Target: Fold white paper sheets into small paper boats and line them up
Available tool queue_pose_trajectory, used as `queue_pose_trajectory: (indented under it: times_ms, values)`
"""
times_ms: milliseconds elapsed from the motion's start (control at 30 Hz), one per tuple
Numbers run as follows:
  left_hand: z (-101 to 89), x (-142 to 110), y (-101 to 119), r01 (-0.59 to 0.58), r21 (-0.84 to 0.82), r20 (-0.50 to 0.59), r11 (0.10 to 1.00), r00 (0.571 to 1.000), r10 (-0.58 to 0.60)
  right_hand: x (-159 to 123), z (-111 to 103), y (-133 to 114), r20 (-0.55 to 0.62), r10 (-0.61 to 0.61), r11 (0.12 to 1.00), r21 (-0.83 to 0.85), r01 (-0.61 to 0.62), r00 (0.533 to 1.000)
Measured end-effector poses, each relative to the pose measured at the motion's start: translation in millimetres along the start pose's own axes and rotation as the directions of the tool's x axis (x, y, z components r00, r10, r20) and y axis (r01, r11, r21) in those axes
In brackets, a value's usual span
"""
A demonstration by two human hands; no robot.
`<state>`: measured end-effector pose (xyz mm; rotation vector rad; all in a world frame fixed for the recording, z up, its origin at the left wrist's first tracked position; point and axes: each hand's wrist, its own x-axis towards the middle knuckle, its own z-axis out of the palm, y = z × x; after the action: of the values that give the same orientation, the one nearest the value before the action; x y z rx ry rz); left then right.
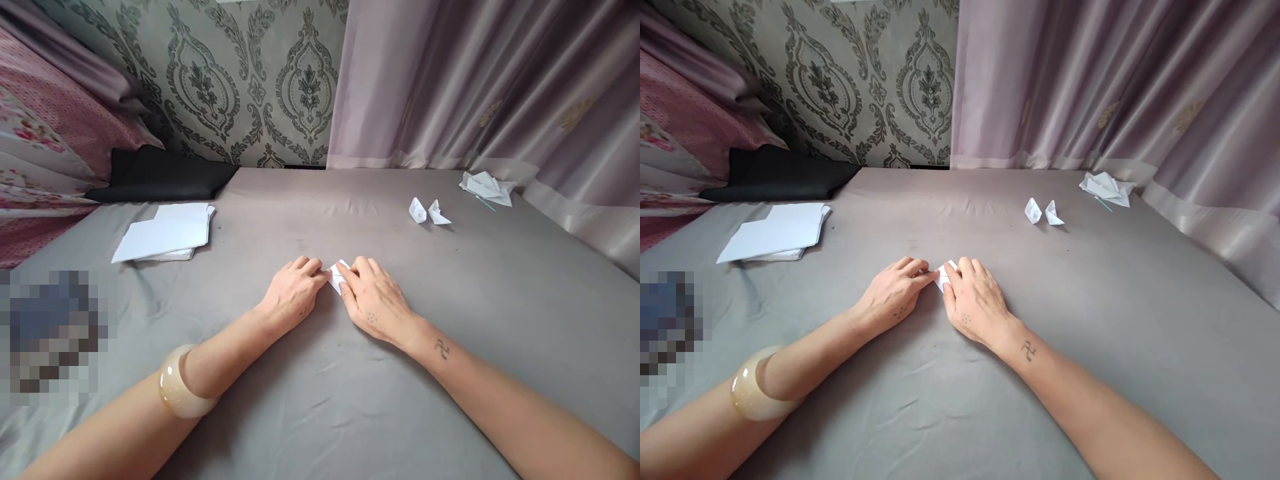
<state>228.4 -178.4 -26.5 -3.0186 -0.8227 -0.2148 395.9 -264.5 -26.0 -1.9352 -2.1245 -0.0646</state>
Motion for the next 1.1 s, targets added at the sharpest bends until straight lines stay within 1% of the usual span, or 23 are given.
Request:
queue_pose_trajectory:
  times_ms: [100,200,267,333,367,400,467,600,700,767,800,867,933,1000,1067,1100]
  values:
    - [-0.1,0,0,0.023,-0.061,-0.033,0.998,0.999,-0.025,4,1,-5,-0.005,0.007,0.999,-0.050,-0.008,1.000]
    - [3.9,0,-2,0.093,-0.214,-0.109,0.972,0.987,-0.118,12,1,-4,-0.008,0.031,0.999,-0.033,-0.032,0.999]
    - [7.0,2,-6,0.159,-0.350,-0.130,0.923,0.968,-0.216,18,1,2,0.004,0.086,0.996,0.032,-0.086,0.996]
    - [8.4,5,-9,0.222,-0.468,-0.110,0.856,0.946,-0.306,24,3,11,0.056,0.142,0.978,0.147,-0.149,0.988]
    - [8.4,7,-11,0.247,-0.511,-0.094,0.824,0.936,-0.339,27,3,15,0.090,0.154,0.963,0.211,-0.170,0.984]
    - [7.9,9,-12,0.265,-0.541,-0.081,0.798,0.928,-0.363,29,4,19,0.101,0.168,0.949,0.253,-0.188,0.981]
    - [6.2,11,-12,0.285,-0.568,-0.073,0.772,0.917,-0.392,30,4,23,0.111,0.159,0.940,0.288,-0.185,0.981]
    - [2.6,12,-10,0.304,-0.570,-0.075,0.763,0.906,-0.417,28,0,25,0.178,0.068,0.954,0.276,-0.116,0.982]
    - [1.2,12,-9,0.325,-0.590,-0.053,0.739,0.898,-0.437,27,-4,27,0.191,0.024,0.939,0.332,-0.088,0.981]
    - [1.3,13,-10,0.343,-0.617,-0.032,0.708,0.888,-0.458,28,-5,31,0.183,0.039,0.916,0.386,-0.108,0.982]
    - [1.7,13,-11,0.352,-0.639,-0.023,0.684,0.880,-0.474,28,-5,33,0.191,0.066,0.897,0.419,-0.143,0.979]
    - [3.1,13,-12,0.360,-0.692,-0.003,0.626,0.866,-0.501,28,-6,35,0.235,0.136,0.827,0.507,-0.241,0.963]
    - [4.3,14,-12,0.349,-0.760,0.019,0.548,0.855,-0.518,29,-7,36,0.274,0.200,0.705,0.627,-0.332,0.941]
    - [3.9,14,-12,0.317,-0.844,0.052,0.432,0.852,-0.522,29,-7,34,0.278,0.277,0.518,0.763,-0.387,0.920]
    - [1.3,14,-9,0.288,-0.910,0.101,0.299,0.852,-0.514,30,-8,30,0.288,0.352,0.286,0.873,-0.395,0.891]
    - [-0.6,14,-8,0.277,-0.928,0.122,0.248,0.857,-0.501,30,-8,28,0.307,0.370,0.169,0.906,-0.388,0.877]
